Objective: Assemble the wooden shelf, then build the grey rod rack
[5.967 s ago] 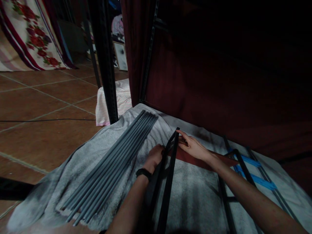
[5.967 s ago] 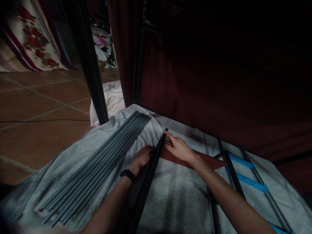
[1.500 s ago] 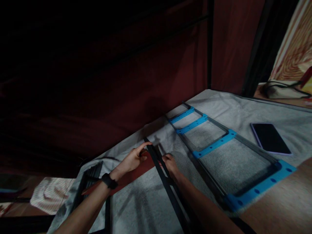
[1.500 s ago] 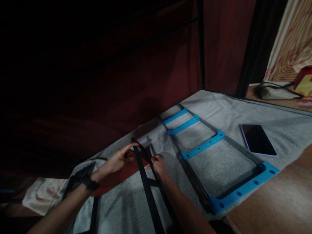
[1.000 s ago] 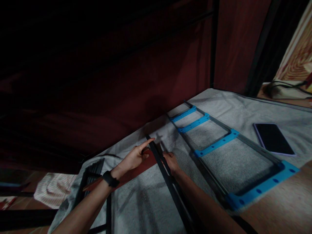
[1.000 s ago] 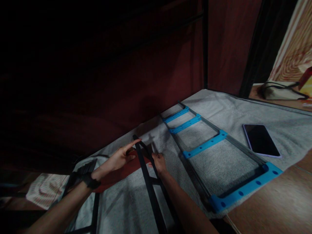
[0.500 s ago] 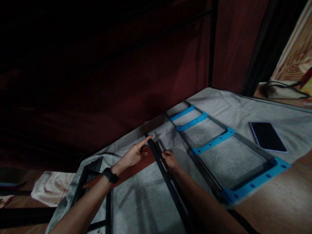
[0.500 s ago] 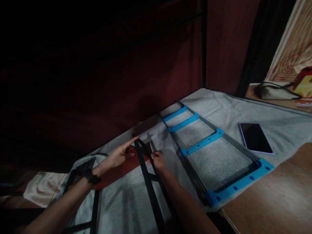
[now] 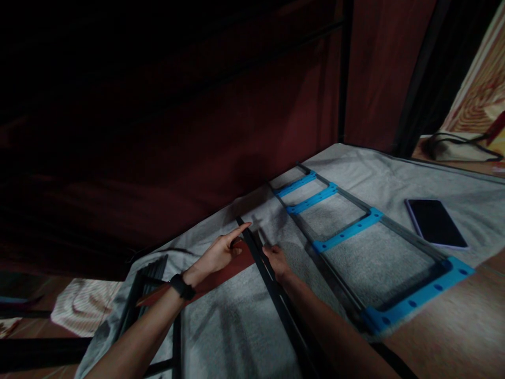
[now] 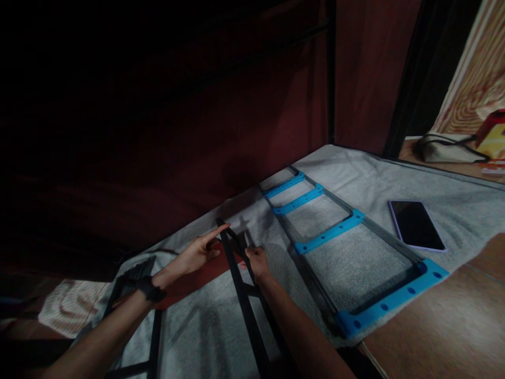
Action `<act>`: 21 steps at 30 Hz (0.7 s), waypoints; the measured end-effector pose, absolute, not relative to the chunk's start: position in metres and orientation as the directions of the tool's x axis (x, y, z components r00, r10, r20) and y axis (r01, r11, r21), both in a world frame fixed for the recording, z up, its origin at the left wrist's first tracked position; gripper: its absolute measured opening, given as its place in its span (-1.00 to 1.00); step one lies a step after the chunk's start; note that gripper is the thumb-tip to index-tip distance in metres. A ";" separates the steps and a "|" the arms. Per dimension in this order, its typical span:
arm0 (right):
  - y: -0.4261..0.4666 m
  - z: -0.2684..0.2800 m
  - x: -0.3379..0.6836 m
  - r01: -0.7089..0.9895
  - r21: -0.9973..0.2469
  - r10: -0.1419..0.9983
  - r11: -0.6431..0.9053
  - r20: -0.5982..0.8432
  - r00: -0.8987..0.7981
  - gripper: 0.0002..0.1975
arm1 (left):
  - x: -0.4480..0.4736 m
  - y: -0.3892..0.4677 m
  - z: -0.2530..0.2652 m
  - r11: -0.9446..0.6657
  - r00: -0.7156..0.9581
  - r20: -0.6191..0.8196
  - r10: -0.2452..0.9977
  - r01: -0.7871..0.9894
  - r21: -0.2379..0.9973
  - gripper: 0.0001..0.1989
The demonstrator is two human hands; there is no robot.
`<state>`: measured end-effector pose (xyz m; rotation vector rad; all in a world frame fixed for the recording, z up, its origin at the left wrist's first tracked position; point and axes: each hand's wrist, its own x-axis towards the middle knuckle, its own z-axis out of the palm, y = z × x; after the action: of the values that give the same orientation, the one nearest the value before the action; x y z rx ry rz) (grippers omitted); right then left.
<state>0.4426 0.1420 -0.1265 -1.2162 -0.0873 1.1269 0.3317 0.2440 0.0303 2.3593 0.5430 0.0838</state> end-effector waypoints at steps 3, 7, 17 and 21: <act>0.141 -0.125 0.444 -0.621 -0.777 0.725 -0.102 -0.486 0.488 -0.89 | 0.334 0.243 0.032 -0.631 0.899 -0.106 0.425 0.378 0.677 -0.22; 0.142 -0.127 0.444 -0.599 -0.790 0.708 -0.130 -0.497 0.502 -0.85 | 0.334 0.243 0.031 -0.610 0.894 -0.128 0.428 0.391 0.689 -0.23; 0.145 -0.133 0.443 -0.574 -0.808 0.707 -0.130 -0.482 0.518 -0.89 | 0.333 0.245 0.030 -0.636 0.899 -0.096 0.428 0.375 0.675 -0.23; 0.144 -0.133 0.441 -0.501 -0.853 0.696 -0.145 -0.448 0.561 -0.81 | 0.333 0.243 0.031 -0.630 0.905 -0.096 0.415 0.363 0.687 -0.23</act>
<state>0.4410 0.1439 -0.1333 -1.3631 -0.1846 1.0491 0.3327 0.2428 0.0308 2.3118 0.5525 0.0910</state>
